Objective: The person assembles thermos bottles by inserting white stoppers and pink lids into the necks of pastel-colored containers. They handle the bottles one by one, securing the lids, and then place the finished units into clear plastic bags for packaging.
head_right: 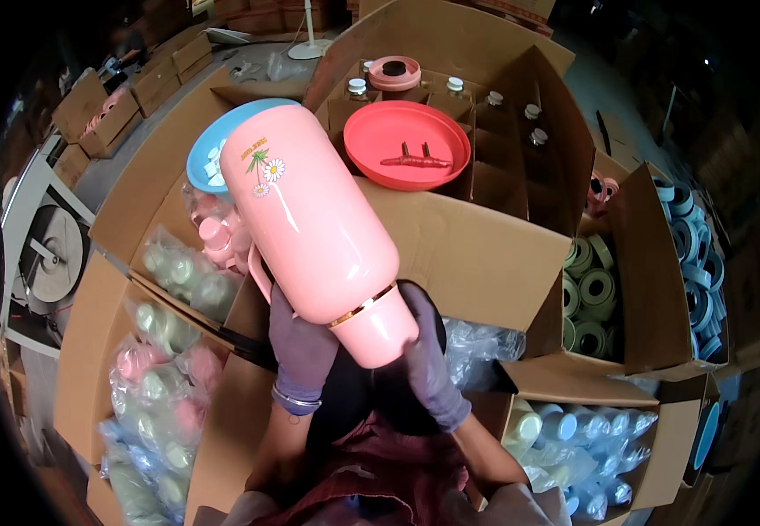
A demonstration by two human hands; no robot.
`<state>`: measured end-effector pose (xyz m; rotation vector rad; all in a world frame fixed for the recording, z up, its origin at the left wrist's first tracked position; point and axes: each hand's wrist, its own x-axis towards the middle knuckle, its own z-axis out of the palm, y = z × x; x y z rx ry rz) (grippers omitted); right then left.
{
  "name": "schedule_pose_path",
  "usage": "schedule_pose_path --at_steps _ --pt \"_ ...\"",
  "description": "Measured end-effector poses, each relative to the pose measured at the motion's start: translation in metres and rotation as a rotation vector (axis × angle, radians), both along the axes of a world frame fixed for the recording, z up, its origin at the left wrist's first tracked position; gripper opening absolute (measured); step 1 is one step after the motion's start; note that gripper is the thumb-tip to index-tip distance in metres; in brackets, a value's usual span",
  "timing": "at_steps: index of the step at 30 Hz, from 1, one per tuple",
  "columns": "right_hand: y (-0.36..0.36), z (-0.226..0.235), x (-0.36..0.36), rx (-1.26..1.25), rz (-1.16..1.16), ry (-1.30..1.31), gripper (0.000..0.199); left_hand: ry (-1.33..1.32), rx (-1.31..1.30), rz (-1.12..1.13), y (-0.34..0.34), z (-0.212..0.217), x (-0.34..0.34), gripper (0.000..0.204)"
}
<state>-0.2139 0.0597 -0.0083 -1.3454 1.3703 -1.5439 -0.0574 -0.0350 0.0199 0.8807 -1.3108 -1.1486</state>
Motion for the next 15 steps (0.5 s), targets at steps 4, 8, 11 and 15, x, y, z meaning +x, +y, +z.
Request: schedule_pose_path --at_steps 4,8,11,15 --pt "-0.062 0.054 -0.063 -0.076 -0.131 0.377 0.055 -0.452 -0.271 0.127 -0.036 0.001 0.058 0.055" --pt "-0.203 0.092 -0.143 0.063 -0.284 1.190 0.031 -0.506 -0.164 -0.112 -0.066 -0.012 0.129 0.037" --pt "-0.284 0.075 -0.165 0.454 0.010 1.529 0.030 -0.724 -0.588 -0.160 -0.061 -0.048 0.128 0.019" --pt "-0.299 0.076 -0.157 0.311 -0.164 1.318 0.030 -0.657 -0.345 -0.354 -0.060 -0.032 0.127 0.016"
